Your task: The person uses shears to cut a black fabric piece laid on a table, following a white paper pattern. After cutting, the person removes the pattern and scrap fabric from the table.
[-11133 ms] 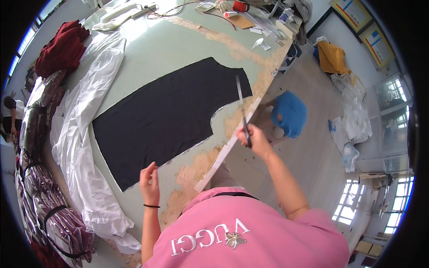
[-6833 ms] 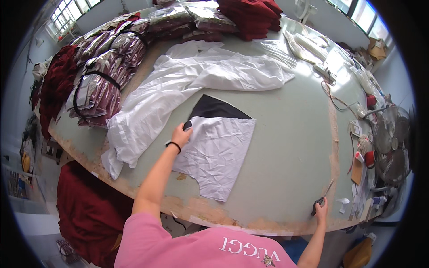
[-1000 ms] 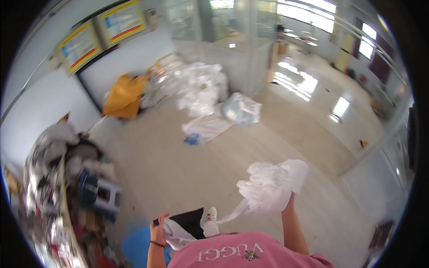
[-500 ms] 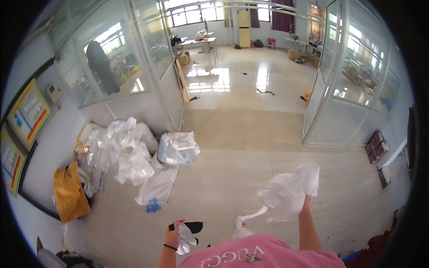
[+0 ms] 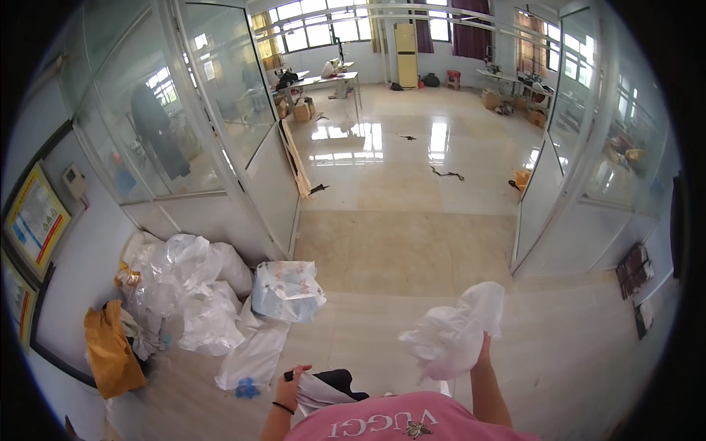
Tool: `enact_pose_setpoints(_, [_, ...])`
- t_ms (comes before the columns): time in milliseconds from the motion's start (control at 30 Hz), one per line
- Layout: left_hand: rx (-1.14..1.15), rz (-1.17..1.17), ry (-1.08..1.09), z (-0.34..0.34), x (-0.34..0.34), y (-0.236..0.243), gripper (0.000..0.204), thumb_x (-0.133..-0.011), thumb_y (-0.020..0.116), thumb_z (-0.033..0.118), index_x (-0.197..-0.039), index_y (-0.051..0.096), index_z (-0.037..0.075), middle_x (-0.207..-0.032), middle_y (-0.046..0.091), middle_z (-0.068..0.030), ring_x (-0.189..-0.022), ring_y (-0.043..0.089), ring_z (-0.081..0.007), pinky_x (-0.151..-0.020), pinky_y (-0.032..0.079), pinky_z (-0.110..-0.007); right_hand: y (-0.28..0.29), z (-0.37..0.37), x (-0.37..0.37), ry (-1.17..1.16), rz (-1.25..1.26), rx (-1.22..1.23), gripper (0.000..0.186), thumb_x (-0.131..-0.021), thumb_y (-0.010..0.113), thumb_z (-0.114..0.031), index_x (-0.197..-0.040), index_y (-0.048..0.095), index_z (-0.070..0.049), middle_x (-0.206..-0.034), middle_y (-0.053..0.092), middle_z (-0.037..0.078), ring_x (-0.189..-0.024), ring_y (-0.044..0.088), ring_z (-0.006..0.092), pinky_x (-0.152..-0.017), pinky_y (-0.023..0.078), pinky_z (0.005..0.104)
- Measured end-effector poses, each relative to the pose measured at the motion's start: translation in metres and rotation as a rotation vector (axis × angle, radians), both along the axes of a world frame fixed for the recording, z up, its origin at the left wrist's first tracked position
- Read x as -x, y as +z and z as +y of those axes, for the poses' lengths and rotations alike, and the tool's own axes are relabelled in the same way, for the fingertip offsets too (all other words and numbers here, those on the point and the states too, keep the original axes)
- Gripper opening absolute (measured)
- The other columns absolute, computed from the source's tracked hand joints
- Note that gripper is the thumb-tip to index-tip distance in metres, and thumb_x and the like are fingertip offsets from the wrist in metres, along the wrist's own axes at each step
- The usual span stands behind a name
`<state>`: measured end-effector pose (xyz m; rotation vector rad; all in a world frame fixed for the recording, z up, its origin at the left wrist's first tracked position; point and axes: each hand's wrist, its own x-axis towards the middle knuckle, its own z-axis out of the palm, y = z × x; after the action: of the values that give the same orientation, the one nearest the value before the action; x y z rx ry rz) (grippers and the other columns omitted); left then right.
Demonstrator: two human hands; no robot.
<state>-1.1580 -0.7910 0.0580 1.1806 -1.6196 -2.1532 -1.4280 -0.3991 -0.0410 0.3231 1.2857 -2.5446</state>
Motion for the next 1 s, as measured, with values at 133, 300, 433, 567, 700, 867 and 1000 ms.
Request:
enact_pose_setpoints(133, [-0.071,-0.005,0.081,-0.028,0.047,-0.014,0.03,-0.094,0.056,0.028,-0.102,0.07,0.002,-0.087,0.065,-0.0043,-0.077,0.059,-0.012,-0.068,0.049,-0.026,0.039,-0.06,0.08,0.121,0.133,0.081,0.062,-0.093,0.036,-0.053,-0.136,0.042,-0.009,-0.129,0.052,0.011,-0.117,0.05,0.0299,-0.1,0.042,0.0455])
enact_pose_setpoints(300, [-0.081,-0.016,0.118,-0.078,0.127,-0.033,0.029,-0.094,0.056,0.028,-0.099,0.071,0.003,-0.086,0.065,-0.004,-0.077,0.059,-0.0124,-0.069,0.049,-0.027,0.045,-0.102,0.171,0.244,0.239,0.208,0.063,-0.094,0.038,-0.054,-0.138,0.038,-0.009,-0.131,0.05,0.011,-0.118,0.049,0.0299,-0.1,0.041,0.0465])
enact_pose_setpoints(433, [0.021,0.021,0.026,-0.13,0.232,-0.032,0.028,-0.093,0.058,0.031,-0.099,0.072,0.007,-0.085,0.064,-0.0007,-0.073,0.054,-0.0102,-0.067,0.046,-0.026,0.028,-0.11,0.243,0.105,0.247,0.189,0.058,-0.095,0.038,-0.052,-0.136,0.042,-0.01,-0.128,0.052,0.009,-0.114,0.053,0.028,-0.097,0.044,0.0453])
enact_pose_setpoints(567, [0.068,0.093,-0.204,-0.176,0.358,-0.013,0.03,-0.094,0.056,0.032,-0.104,0.07,0.007,-0.09,0.063,0.0021,-0.079,0.052,-0.0077,-0.069,0.045,-0.026,0.05,-0.127,0.292,-0.027,0.258,0.146,0.061,-0.095,0.037,-0.054,-0.137,0.039,-0.01,-0.132,0.049,0.01,-0.118,0.049,0.0289,-0.1,0.041,0.0468])
enact_pose_setpoints(700, [0.054,0.117,-0.341,-0.192,0.491,0.024,0.03,-0.094,0.058,0.032,-0.103,0.07,0.007,-0.079,0.059,0.0056,-0.071,0.047,-0.0051,-0.065,0.041,-0.022,0.047,-0.124,0.341,-0.15,0.221,0.102,0.06,-0.095,0.036,-0.054,-0.137,0.04,-0.011,-0.131,0.049,0.01,-0.117,0.05,0.0288,-0.1,0.041,0.0469])
enact_pose_setpoints(867, [-0.022,0.193,-0.381,-0.21,0.608,0.02,0.031,-0.095,0.056,0.033,-0.103,0.069,0.006,-0.088,0.065,0.0002,-0.079,0.055,-0.0076,-0.071,0.046,-0.023,0.024,-0.135,0.425,-0.204,0.187,0.099,0.06,-0.095,0.036,-0.054,-0.136,0.041,-0.011,-0.13,0.05,0.01,-0.116,0.05,0.0287,-0.099,0.041,0.047])
enact_pose_setpoints(1000, [-0.013,0.109,-0.231,-0.232,0.651,-0.011,0.029,-0.095,0.055,0.031,-0.104,0.068,0.006,-0.089,0.065,-0.0023,-0.08,0.059,-0.0115,-0.072,0.049,-0.028,0.024,-0.163,0.53,-0.142,0.179,0.121,0.059,-0.095,0.036,-0.054,-0.136,0.042,-0.011,-0.129,0.051,0.009,-0.116,0.051,0.0286,-0.099,0.041,0.0471])
